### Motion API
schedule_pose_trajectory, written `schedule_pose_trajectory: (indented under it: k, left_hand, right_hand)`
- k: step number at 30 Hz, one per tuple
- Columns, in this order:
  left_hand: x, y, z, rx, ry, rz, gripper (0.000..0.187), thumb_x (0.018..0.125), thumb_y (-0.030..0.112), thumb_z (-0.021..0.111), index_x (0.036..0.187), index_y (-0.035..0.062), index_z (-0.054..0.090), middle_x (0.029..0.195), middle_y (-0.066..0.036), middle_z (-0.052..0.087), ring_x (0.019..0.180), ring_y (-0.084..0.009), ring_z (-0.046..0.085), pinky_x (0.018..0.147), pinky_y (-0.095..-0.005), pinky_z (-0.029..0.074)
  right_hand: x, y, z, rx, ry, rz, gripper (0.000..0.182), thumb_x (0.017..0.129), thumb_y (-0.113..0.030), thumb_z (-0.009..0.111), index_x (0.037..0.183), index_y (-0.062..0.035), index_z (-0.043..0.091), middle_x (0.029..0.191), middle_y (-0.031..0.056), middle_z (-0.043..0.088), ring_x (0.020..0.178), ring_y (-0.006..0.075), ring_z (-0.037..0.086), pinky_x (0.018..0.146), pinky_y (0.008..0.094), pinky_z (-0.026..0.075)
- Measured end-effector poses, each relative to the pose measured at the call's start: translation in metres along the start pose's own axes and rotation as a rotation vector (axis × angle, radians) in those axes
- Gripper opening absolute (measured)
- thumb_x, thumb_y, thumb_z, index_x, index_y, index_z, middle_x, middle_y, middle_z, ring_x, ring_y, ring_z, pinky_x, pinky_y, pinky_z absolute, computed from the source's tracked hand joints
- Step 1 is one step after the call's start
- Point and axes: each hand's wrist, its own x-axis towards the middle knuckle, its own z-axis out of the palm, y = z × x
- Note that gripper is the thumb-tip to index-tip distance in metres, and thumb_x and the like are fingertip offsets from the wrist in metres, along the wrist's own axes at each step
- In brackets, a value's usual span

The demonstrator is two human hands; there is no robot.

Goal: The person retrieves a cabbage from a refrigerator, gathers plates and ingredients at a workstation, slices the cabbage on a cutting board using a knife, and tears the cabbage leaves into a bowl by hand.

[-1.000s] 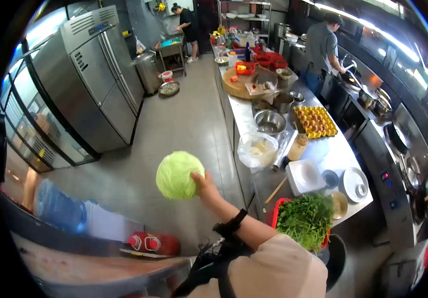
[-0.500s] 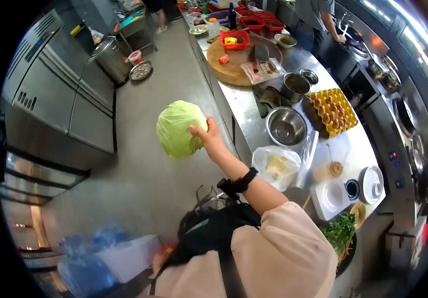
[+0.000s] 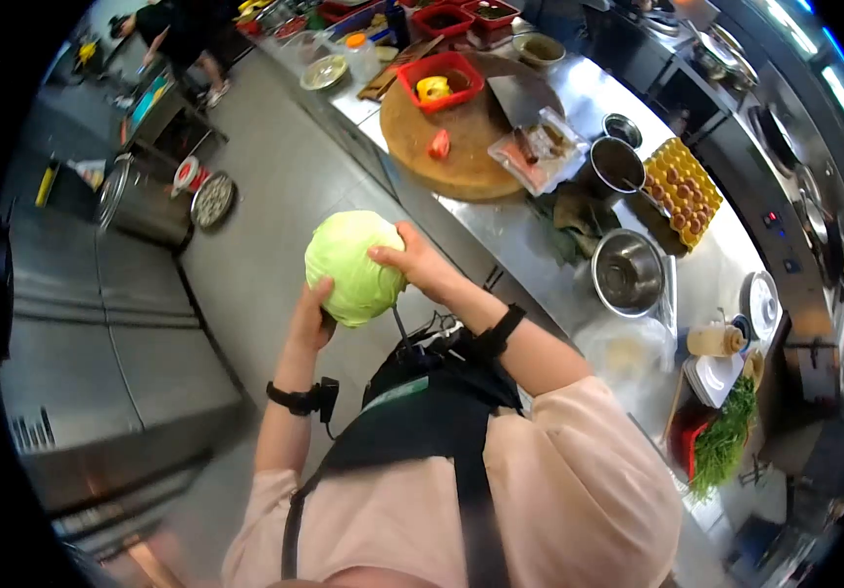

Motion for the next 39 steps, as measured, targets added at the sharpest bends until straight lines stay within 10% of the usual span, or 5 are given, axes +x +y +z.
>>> schedule_pose_trajectory:
  k: [10,15,29,34,39]
  left_hand:
    - [0.254,0.057,-0.083,-0.098,-0.032,-0.272,0.064,0.088,0.035,0.064,0.14,0.0058,0.04,0.135,-0.011,0.052,0.121,-0.026,0.052,0.103,-0.0418,0.042]
    - [0.325,0.102,-0.112,0.084,0.012,-0.349,0.064,0.087,0.03,0.066,0.139,0.0035,0.04,0.134,-0.011,0.053,0.121,-0.0255,0.053,0.103,-0.0408,0.043]
    - [0.536,0.176,-0.177,0.114,-0.415,-0.58,0.076,0.082,0.028,0.072,0.143,0.0023,0.033,0.137,-0.015,0.048,0.125,-0.0283,0.048,0.104,-0.0398,0.041]
    - [0.588,0.175,-0.195,0.168,-0.526,-0.641,0.074,0.084,0.028,0.069,0.143,0.0027,0.032,0.137,-0.015,0.048,0.127,-0.0295,0.047,0.104,-0.0413,0.041]
    - [0.607,0.177,-0.194,0.177,-0.545,-0.638,0.069,0.088,0.032,0.064,0.142,0.0014,0.033,0.14,-0.015,0.046,0.127,-0.0308,0.048,0.106,-0.0461,0.04]
  right_hand:
    - [0.231,0.012,-0.171,-1.403,0.303,-0.219,0.085,0.067,-0.026,0.081,0.142,-0.0217,0.042,0.148,0.0194,0.032,0.139,0.0366,0.025,0.11,0.0446,0.033]
    - [0.286,0.046,-0.202,-1.163,0.306,-0.131,0.05,0.066,-0.008,0.073,0.114,-0.0164,0.064,0.114,0.014,0.054,0.109,0.0349,0.052,0.094,0.0443,0.045]
    - [0.485,-0.073,-0.208,-1.431,0.875,-0.066,0.07,0.062,-0.026,0.076,0.128,-0.0148,0.053,0.12,0.0122,0.057,0.118,0.0348,0.048,0.097,0.0539,0.037]
    - [0.417,-0.043,-0.181,-1.049,1.658,0.137,0.059,0.072,-0.019,0.071,0.122,0.0033,0.049,0.118,0.0262,0.053,0.106,0.0401,0.055,0.088,0.045,0.048]
    - [0.423,0.041,-0.194,-0.256,1.29,0.144,0.044,0.083,-0.022,0.057,0.116,0.0059,0.05,0.111,0.0322,0.059,0.101,0.0479,0.058,0.087,0.0484,0.05]
